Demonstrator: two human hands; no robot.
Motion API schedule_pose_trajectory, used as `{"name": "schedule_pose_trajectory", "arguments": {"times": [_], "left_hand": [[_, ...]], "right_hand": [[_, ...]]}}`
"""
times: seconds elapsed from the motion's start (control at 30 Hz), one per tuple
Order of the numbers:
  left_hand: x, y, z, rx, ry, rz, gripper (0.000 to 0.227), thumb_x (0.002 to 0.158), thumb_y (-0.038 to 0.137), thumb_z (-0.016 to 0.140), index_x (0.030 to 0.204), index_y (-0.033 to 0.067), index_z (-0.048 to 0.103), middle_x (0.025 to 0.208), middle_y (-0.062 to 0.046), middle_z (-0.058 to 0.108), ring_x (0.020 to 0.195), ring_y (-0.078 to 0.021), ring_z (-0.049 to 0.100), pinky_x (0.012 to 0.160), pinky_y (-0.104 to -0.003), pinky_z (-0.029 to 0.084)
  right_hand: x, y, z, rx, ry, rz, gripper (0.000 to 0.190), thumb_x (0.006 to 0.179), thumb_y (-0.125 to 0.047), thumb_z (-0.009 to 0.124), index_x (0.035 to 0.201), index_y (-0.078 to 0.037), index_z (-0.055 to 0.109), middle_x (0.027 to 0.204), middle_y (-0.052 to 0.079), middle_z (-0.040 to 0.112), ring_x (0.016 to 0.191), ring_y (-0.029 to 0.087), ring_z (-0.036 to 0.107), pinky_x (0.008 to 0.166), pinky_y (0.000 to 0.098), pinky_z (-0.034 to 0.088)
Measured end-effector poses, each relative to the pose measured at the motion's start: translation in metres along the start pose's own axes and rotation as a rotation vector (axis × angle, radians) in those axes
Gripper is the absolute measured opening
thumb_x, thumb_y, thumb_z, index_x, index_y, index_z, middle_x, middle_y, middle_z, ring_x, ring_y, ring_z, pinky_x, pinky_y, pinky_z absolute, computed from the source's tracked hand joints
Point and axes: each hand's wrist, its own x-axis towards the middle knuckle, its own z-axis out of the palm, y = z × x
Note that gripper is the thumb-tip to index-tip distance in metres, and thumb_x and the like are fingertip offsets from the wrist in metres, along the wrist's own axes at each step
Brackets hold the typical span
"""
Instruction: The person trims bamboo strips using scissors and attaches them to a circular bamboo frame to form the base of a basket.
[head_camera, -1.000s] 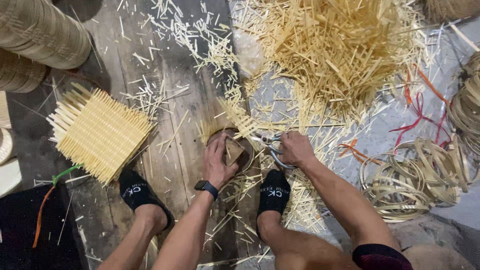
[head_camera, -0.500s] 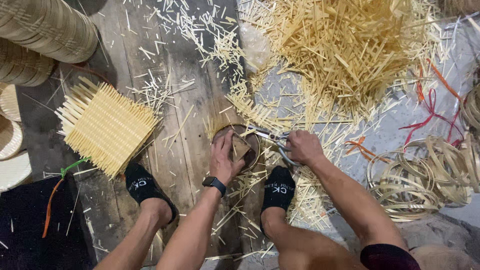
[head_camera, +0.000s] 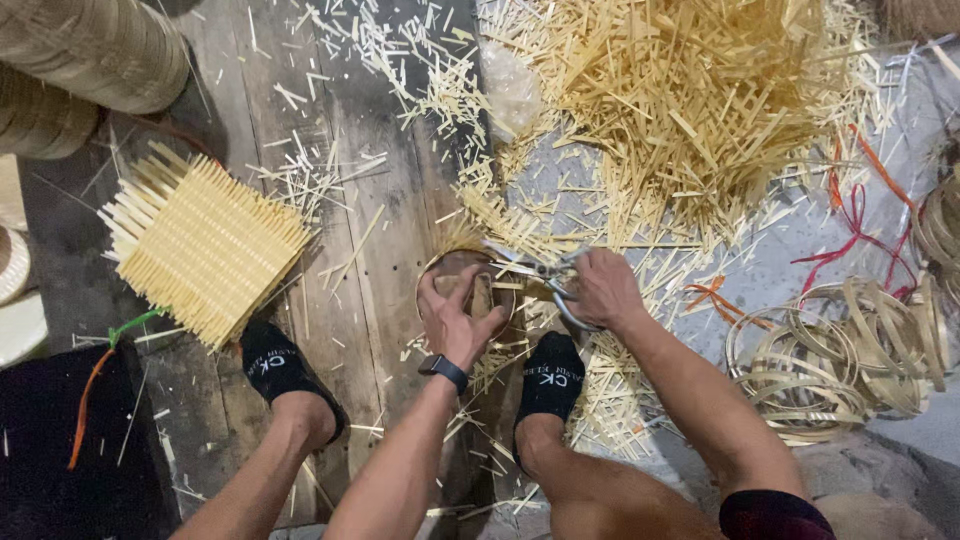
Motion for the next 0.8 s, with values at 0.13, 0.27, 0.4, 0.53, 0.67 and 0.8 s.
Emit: {"name": "schedule_pose_trajectory", "arguments": {"times": [0.13, 0.27, 0.4, 0.53, 0.67, 0.8], "left_hand": [[0.002, -0.007, -0.005, 0.068, -0.054, 0.157, 0.076, 0.06, 0.032, 0.087, 0.133, 0.0308, 0.066, 0.148, -0.027, 0.036, 0.134, -0.0523, 0.038, 0.109, -0.055, 0.041], [0.008, -0.007, -0.014, 0.083, -0.186, 0.124, 0.073, 0.055, 0.027, 0.084, 0.126, 0.0347, 0.069, 0.149, -0.019, 0.04, 0.131, -0.048, 0.044, 0.103, -0.055, 0.047], [0.012, -0.006, -0.014, 0.139, -0.264, 0.142, 0.074, 0.054, 0.027, 0.087, 0.125, 0.0363, 0.07, 0.148, -0.016, 0.04, 0.13, -0.0451, 0.044, 0.103, -0.054, 0.047], [0.015, -0.011, -0.014, 0.135, -0.254, 0.212, 0.078, 0.052, 0.025, 0.091, 0.127, 0.0332, 0.069, 0.149, -0.019, 0.036, 0.131, -0.0477, 0.041, 0.102, -0.057, 0.044], [0.014, -0.02, -0.017, 0.156, -0.254, 0.306, 0.086, 0.049, 0.023, 0.091, 0.131, 0.0336, 0.066, 0.149, -0.019, 0.036, 0.133, -0.0474, 0.039, 0.109, -0.055, 0.04], [-0.008, -0.014, -0.002, -0.097, -0.015, 0.067, 0.106, 0.055, 0.023, 0.09, 0.151, 0.0243, 0.045, 0.144, -0.022, 0.036, 0.131, -0.0466, 0.038, 0.111, -0.054, 0.036]], "right_hand": [[0.019, -0.017, 0.005, 0.069, -0.007, 0.021, 0.049, 0.086, -0.055, 0.062, 0.096, -0.006, 0.061, 0.082, 0.011, 0.054, 0.075, 0.024, 0.052, 0.072, 0.0396, 0.048], [0.014, 0.005, 0.032, 0.051, -0.078, 0.033, 0.031, 0.094, -0.038, 0.057, 0.106, -0.01, 0.062, 0.088, 0.009, 0.057, 0.079, 0.021, 0.053, 0.072, 0.0381, 0.051], [0.005, 0.002, 0.014, 0.046, 0.064, 0.007, 0.046, 0.086, -0.048, 0.064, 0.105, -0.006, 0.063, 0.092, 0.013, 0.056, 0.083, 0.024, 0.055, 0.074, 0.0401, 0.051], [0.016, -0.026, -0.01, 0.051, 0.06, 0.008, 0.057, 0.083, -0.055, 0.068, 0.098, 0.0, 0.064, 0.085, 0.015, 0.056, 0.081, 0.028, 0.057, 0.076, 0.0427, 0.051], [0.009, -0.007, 0.003, 0.122, 0.037, 0.015, 0.047, 0.089, -0.042, 0.065, 0.112, -0.001, 0.066, 0.09, 0.016, 0.058, 0.079, 0.028, 0.059, 0.072, 0.045, 0.053], [0.005, 0.003, 0.017, 0.078, 0.02, 0.006, 0.043, 0.088, -0.044, 0.065, 0.105, -0.005, 0.068, 0.096, 0.015, 0.06, 0.088, 0.027, 0.059, 0.079, 0.0441, 0.054]]}}
